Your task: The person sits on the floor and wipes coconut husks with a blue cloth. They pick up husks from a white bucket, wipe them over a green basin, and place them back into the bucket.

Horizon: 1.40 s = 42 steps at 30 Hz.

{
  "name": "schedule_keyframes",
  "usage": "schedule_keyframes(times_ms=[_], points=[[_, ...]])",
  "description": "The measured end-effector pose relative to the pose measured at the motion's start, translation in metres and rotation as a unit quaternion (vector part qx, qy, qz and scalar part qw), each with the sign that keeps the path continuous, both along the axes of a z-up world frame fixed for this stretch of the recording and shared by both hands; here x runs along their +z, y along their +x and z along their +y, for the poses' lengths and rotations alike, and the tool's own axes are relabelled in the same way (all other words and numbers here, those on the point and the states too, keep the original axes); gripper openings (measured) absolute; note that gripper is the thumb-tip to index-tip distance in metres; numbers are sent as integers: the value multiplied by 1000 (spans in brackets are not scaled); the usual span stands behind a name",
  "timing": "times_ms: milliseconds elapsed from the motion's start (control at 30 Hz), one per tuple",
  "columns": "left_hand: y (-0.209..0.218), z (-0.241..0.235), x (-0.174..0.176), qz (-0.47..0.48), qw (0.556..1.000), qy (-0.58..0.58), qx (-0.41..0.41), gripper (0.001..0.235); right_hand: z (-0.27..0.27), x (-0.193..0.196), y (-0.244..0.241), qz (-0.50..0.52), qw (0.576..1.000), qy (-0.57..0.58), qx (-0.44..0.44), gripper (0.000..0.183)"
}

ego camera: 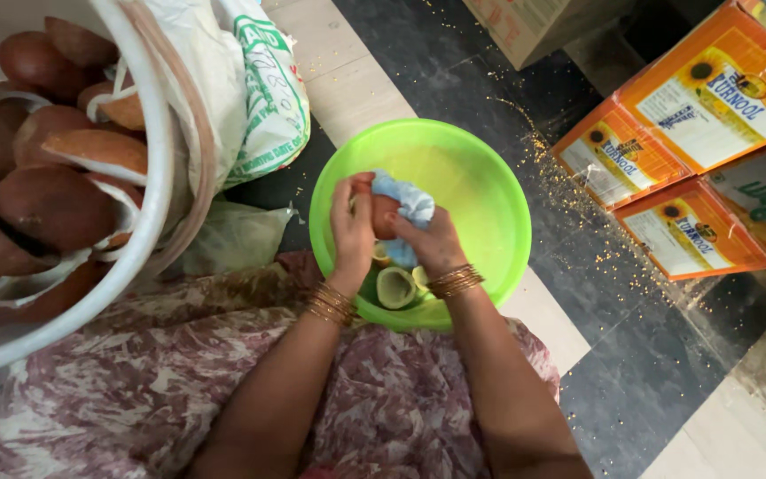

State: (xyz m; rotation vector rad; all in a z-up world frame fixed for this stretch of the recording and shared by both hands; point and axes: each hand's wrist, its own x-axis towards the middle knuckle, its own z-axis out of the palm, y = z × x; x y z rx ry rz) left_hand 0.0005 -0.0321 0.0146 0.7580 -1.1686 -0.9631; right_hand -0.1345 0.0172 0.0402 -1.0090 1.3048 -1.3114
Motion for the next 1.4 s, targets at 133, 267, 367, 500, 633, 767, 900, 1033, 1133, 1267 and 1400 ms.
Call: schedule_keyframes(times_ms=[133,267,367,500,633,767,900,1033,1133,1267,1400], points=[[11,19,52,-227,953,-199,33,21,9,8,21,-333,937,95,-56,37],[24,-10,59,-76,986,53,-140,33,22,9,39,161,976,-144,-22,47],[33,-26,39,-256,928,212,-166,41,26,3,41,668,719,-160,103,21],[32,-37,27,-152,947,176,-221,39,14,-3,28,512,837,-164,100,34],[24,-22,21,4,941,190,-279,26,20,-13,31,224,959,-167,38,43],[15,-21,24,119,933,171,-294,23,17,-6,35,489,840,-229,-60,60],[23,-15,38,-232,953,178,-78,23,12,-8,22,694,704,-109,104,13],[40,-7,80,-430,890,-98,116,28,6,-23,-17,713,669,158,141,20],[56,-3,112,-403,882,-172,173,28,3,-31,-57,699,671,224,109,22],[106,-6,140,-400,816,-219,355,26,-1,-25,-80,683,693,225,49,19],[160,-24,154,-383,741,-102,541,41,-7,-22,-71,662,709,231,74,21]])
